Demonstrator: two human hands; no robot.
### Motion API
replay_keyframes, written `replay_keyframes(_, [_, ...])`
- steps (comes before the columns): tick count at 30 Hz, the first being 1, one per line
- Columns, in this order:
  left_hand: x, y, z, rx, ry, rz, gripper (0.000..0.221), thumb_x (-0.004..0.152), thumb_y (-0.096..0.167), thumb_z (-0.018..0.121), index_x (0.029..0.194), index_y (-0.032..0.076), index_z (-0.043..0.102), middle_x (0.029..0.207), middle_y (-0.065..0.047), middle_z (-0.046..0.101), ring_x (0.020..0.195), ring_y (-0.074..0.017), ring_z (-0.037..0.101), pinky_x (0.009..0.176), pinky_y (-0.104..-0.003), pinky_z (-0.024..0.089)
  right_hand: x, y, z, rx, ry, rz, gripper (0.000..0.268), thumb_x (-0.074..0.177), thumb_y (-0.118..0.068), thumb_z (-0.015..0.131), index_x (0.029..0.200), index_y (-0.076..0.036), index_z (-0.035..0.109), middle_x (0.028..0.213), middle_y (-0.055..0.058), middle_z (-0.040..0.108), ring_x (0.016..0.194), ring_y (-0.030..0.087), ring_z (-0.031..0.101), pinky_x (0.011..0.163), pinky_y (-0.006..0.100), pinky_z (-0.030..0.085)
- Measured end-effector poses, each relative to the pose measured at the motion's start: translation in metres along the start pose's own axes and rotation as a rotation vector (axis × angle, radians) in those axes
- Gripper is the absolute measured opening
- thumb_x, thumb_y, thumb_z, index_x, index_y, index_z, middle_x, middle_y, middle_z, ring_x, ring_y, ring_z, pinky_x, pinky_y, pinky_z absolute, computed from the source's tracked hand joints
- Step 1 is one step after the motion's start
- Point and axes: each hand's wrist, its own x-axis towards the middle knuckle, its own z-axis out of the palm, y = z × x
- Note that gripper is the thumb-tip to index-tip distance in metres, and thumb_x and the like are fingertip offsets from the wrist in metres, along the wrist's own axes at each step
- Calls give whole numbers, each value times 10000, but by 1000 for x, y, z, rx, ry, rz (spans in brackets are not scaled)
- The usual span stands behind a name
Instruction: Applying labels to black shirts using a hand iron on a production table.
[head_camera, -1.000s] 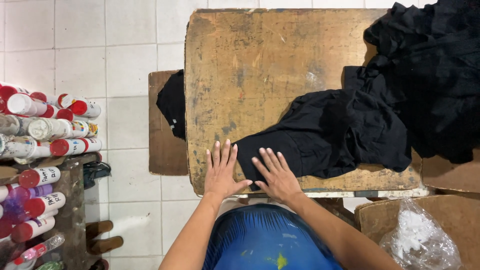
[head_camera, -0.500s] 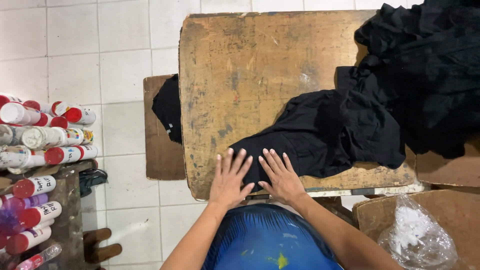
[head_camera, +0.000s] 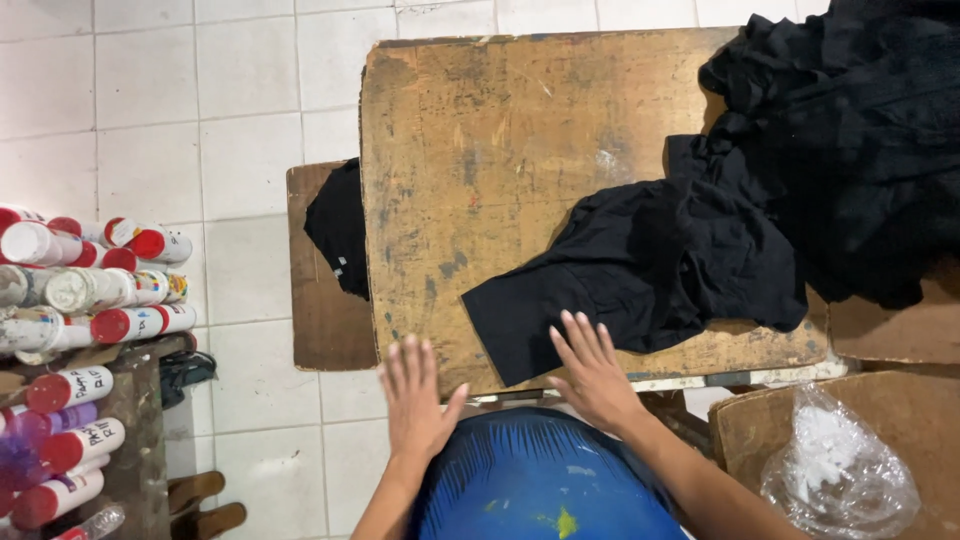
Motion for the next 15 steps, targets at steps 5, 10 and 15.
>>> replay_keyframes(5, [-48,-59,66,-202,251,-196,919,946,622,403,1612,43,145,1683,-268,9,1537,-491,2,1177,-663,65,-75,4,19,121,119,131,656,935,-341,655,1523,-218,391,1609,78,314,1499,316,256,1153,536,242])
replay_keyframes(10, [-38,-54,54,-188,415,-21,807,951,531,470,1548,12,311,1662,-317,145,1460,-536,233,1133,-688,215,-132,-15,42,258,210,457,458,969,-277,591,1421,-225,541,1501,62,489,1361,281,492,986,519,400])
replay_keyframes(15, [15,3,9,-130,354,610,586,1017,353,492,1503,31,435,1578,-181,408,1472,-382,336,1232,-548,203,-163,-34,46,560,335,745,416,990,-325,558,1341,-114,631,1379,82,580,1309,273,527,1093,479,426])
